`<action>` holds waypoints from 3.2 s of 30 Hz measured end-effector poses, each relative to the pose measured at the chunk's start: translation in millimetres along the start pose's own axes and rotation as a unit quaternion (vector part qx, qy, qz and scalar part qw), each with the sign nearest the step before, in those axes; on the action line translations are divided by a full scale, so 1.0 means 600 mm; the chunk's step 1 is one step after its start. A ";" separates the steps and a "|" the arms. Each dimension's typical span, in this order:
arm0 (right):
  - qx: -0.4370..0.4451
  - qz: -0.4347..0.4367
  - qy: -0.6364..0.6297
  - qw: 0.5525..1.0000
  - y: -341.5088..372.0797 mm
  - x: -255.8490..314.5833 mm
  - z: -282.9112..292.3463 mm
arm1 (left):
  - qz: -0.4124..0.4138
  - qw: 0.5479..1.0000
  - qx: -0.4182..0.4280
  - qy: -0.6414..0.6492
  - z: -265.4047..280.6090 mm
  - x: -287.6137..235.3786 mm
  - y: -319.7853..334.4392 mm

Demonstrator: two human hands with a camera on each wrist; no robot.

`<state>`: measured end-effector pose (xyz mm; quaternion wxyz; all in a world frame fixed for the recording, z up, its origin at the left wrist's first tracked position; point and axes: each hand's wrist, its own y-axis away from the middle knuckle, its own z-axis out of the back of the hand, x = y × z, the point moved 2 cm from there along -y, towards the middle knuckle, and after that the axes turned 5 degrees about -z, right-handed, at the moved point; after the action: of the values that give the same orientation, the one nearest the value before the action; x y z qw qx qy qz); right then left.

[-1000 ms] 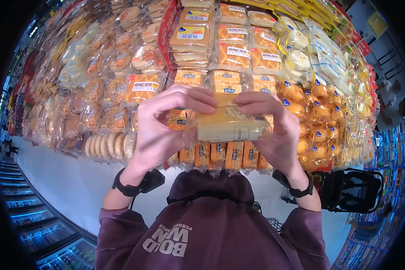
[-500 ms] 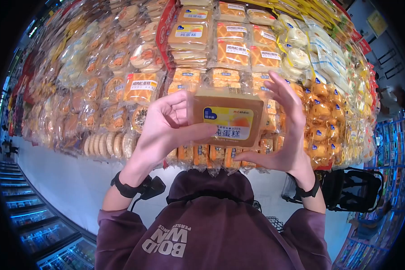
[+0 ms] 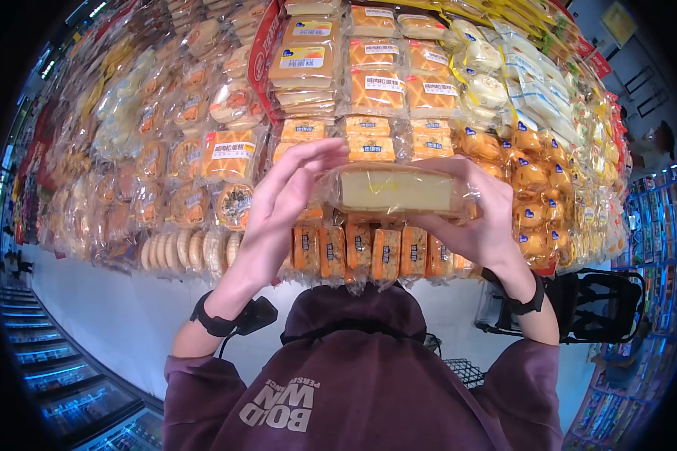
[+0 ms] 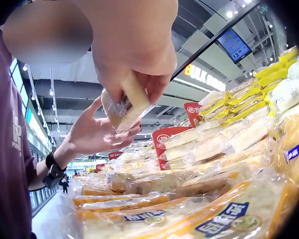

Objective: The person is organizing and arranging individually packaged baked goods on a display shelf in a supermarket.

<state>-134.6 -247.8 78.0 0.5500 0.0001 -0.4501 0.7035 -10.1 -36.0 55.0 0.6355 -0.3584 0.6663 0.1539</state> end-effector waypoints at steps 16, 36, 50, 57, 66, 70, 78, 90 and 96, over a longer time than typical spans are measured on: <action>0.042 -0.279 -0.367 0.886 0.012 0.018 -0.026 | 0.029 0.998 -0.020 -0.050 -0.032 -0.035 0.008; 0.097 -0.464 -0.450 0.757 -0.013 0.031 -0.028 | 0.177 0.975 -0.021 0.135 -0.035 -0.026 -0.008; 0.018 -0.050 -0.174 0.983 -0.005 0.019 -0.020 | -0.125 0.989 0.074 -0.037 0.017 -0.010 -0.009; 0.094 -0.005 -0.101 0.990 -0.011 0.036 -0.001 | -0.266 0.931 0.095 -0.232 0.010 -0.032 -0.003; 0.253 -0.022 -0.051 0.966 -0.048 0.046 0.016 | -0.348 0.889 0.107 -0.279 -0.011 -0.034 0.007; 0.294 -0.041 -0.075 0.952 -0.063 0.028 -0.001 | -0.309 0.897 0.090 -0.304 -0.005 -0.027 0.011; 0.255 -0.008 0.072 0.964 -0.181 -0.062 0.011 | -0.185 0.910 0.044 -0.368 0.025 -0.022 0.052; 0.154 0.073 0.139 0.976 -0.428 -0.244 -0.134 | -0.161 0.912 0.028 -0.376 0.049 -0.030 0.071; 0.182 0.111 0.232 0.949 -0.425 -0.279 -0.173 | -0.153 0.907 0.014 -0.392 0.067 -0.032 0.075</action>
<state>180.1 -314.1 94.5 0.5482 -0.1131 -0.1721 0.8106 -12.0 27.3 56.3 0.8665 -0.3577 0.3021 0.1734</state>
